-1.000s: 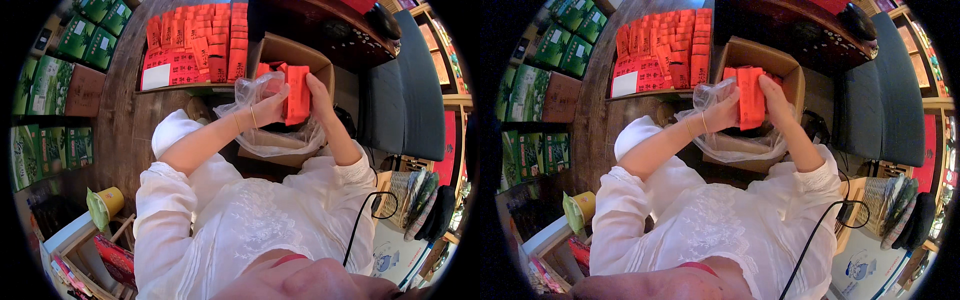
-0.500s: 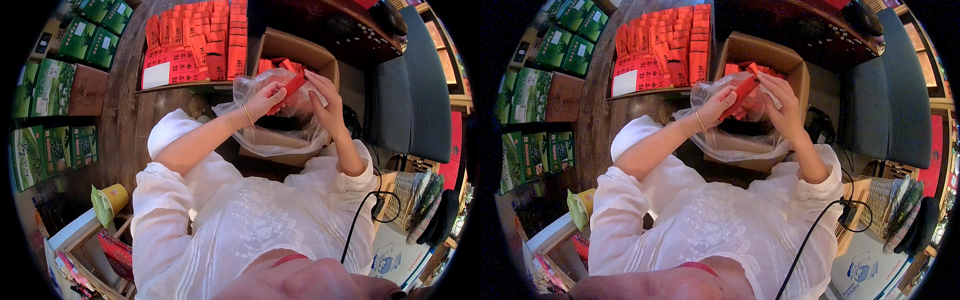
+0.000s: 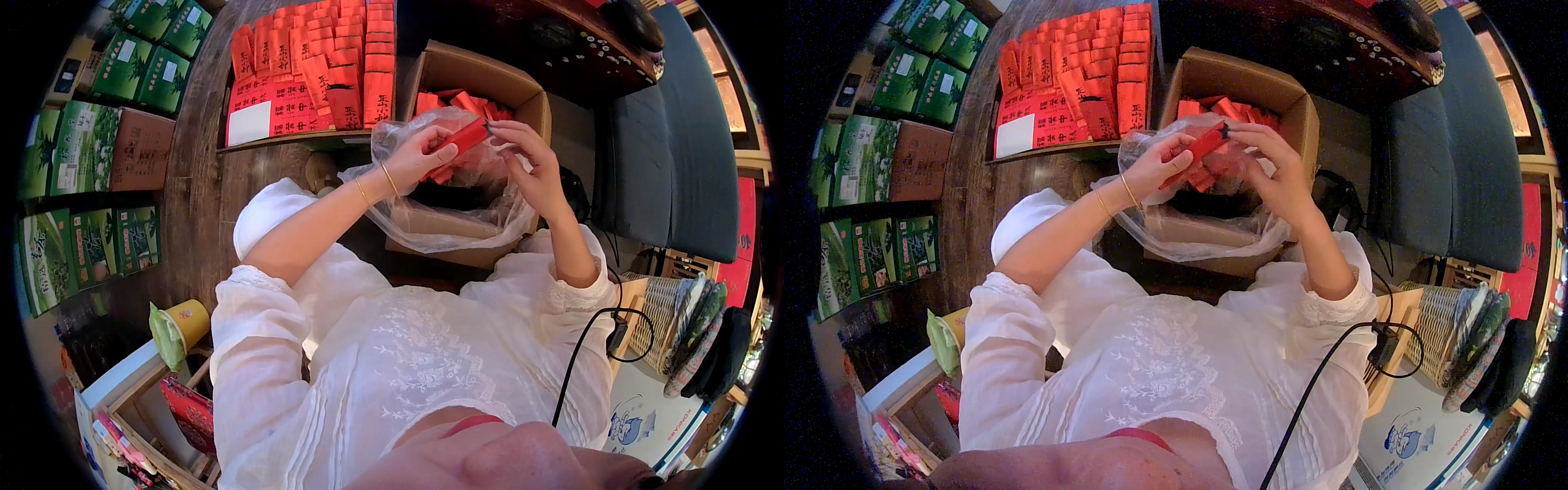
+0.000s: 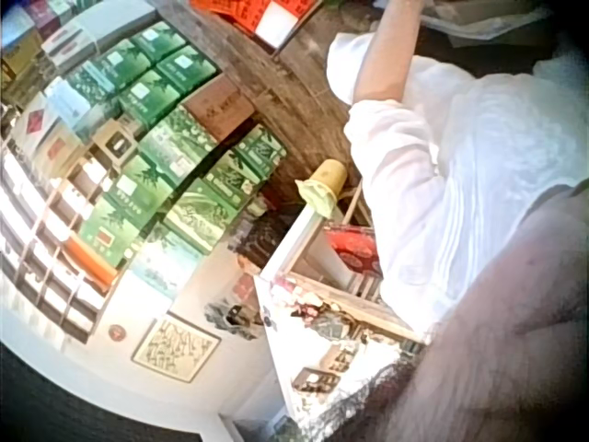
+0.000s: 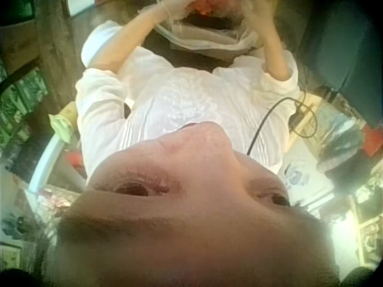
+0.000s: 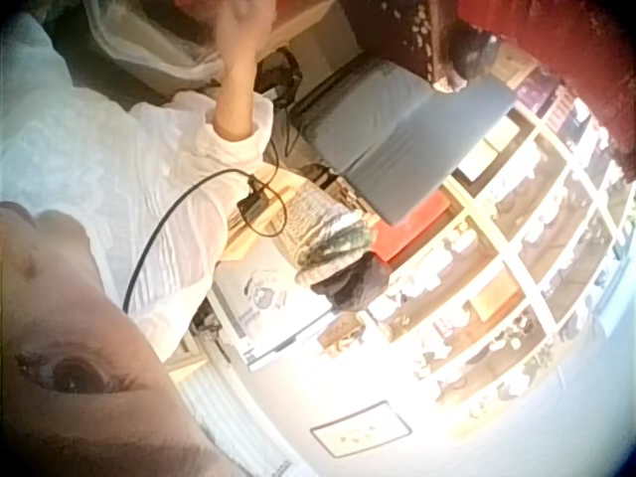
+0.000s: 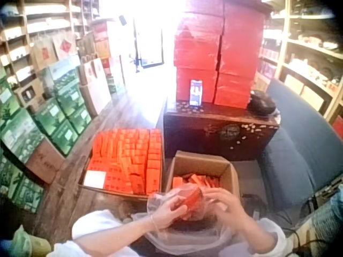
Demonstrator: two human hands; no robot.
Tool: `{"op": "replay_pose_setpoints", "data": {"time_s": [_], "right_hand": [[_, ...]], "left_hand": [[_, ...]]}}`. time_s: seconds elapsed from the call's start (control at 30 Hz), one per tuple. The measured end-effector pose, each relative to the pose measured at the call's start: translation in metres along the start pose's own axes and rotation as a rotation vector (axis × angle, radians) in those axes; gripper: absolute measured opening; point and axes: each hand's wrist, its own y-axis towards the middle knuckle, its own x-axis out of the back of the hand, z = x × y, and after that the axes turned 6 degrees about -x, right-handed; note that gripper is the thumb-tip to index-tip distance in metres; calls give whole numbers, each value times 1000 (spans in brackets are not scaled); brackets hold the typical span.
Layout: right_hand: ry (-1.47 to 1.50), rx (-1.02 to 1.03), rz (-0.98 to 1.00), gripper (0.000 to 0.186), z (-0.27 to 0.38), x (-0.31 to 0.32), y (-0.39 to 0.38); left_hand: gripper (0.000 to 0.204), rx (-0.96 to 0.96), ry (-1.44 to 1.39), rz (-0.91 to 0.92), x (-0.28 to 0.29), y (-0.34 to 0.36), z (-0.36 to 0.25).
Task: The person repeatedly picks up small red packets from a cardboard box, places them into a clear plastic bag, and then removes them to place them back into the box. This repetitive cycle of inserting and removing the packets continues throughout the clip.
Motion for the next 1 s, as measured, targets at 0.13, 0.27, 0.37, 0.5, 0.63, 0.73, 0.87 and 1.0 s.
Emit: {"op": "replay_pose_setpoints", "data": {"time_s": [0.13,0.27,0.37,0.5,0.63,0.73,0.87,1.0], "right_hand": [[101,-54,186,32,-15,13,-3],[20,-330,614,37,-19,17,-8],[40,-451,701,43,-22,10,-17],[-1,-520,744,46,-11,23,-8],[150,-516,630,37,-21,30,-1],[66,-503,452,27,-67,41,5],[49,-610,591,22,-109,13,11],[-199,-840,938,22,-155,-53,9]], "left_hand": [[41,-102,219,50,8,1,16],[42,-79,625,148,3,-4,3],[42,-34,675,238,-3,-5,4],[43,-26,708,188,-13,-6,6],[43,-180,902,121,-14,-4,31],[41,-133,1009,39,-4,-2,46],[44,-281,1140,-87,18,-7,54],[54,-189,1179,-156,20,-12,45]]}}
